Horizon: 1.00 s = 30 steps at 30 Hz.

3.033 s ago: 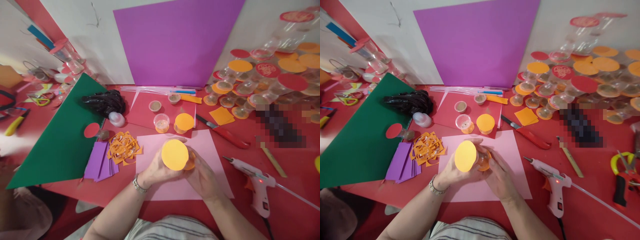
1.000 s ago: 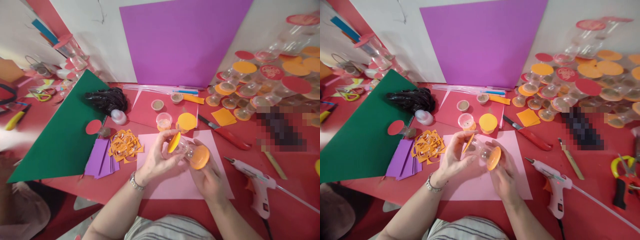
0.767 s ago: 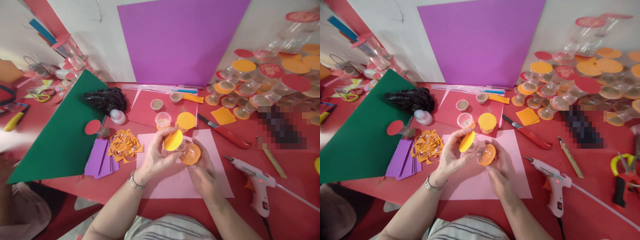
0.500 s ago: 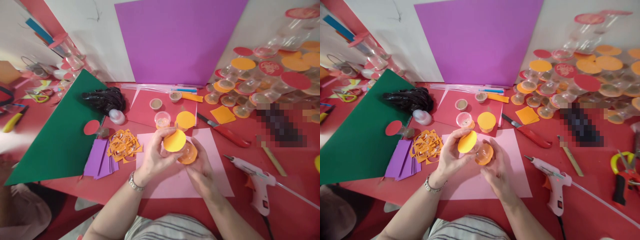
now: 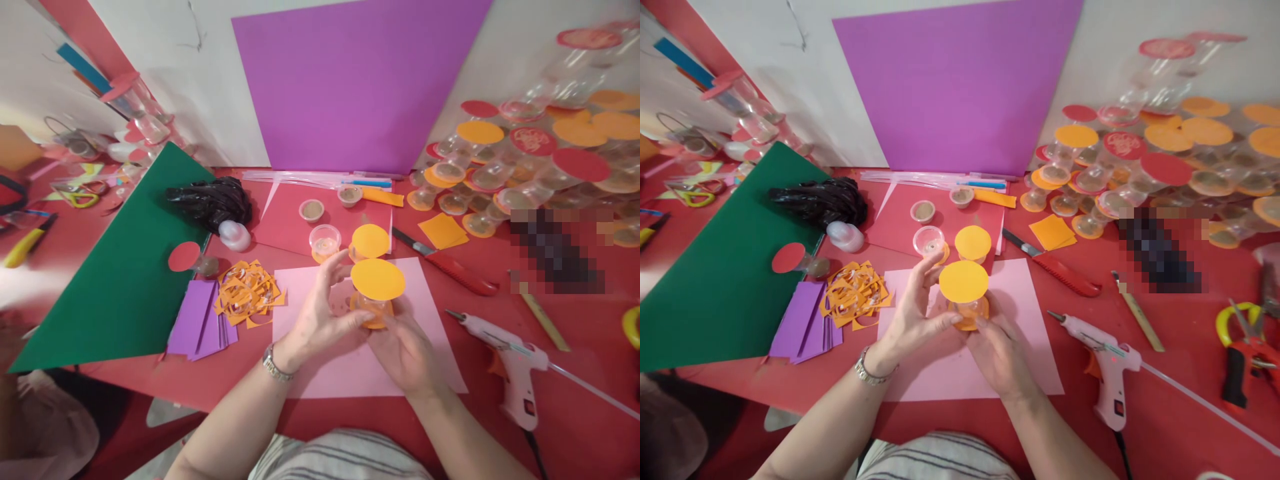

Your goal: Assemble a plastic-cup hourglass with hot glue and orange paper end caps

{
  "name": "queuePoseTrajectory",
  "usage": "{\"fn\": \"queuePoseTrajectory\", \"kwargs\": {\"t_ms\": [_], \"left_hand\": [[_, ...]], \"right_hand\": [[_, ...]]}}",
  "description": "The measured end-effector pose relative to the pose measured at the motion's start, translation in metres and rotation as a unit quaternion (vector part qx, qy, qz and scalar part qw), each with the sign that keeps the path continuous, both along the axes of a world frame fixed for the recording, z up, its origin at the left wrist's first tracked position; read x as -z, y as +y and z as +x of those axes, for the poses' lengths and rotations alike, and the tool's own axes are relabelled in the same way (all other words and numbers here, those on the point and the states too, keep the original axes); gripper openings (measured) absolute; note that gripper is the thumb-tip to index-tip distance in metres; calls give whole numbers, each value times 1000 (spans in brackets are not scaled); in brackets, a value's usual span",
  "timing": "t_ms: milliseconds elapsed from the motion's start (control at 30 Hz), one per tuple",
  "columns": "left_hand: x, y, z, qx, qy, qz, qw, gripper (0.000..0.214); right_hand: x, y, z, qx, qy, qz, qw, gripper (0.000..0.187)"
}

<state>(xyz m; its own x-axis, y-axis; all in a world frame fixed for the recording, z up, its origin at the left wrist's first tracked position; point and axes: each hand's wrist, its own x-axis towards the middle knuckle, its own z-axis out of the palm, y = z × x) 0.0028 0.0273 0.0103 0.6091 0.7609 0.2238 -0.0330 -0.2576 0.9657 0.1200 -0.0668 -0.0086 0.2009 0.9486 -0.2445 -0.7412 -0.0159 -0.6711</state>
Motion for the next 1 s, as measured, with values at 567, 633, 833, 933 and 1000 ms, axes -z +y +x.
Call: {"fn": "queuePoseTrajectory", "kwargs": {"t_ms": [567, 633, 833, 933, 1000], "left_hand": [[-10, -3, 2, 4, 83, 41, 996, 42], [-9, -2, 2, 0, 91, 52, 995, 40], [-5, -1, 3, -24, 114, 70, 991, 44], [-3, -3, 4, -42, 125, 73, 989, 43], [-2, -4, 4, -51, 132, 80, 987, 43]], "right_hand": [[3, 1, -1, -10, -14, -1, 1000, 43], [3, 1, -2, -15, -16, -5, 1000, 44], [7, -1, -2, -9, -64, 11, 998, 45], [13, -3, -1, -3, -93, 35, 995, 43], [16, -5, 0, -6, -115, 43, 992, 40]]}}
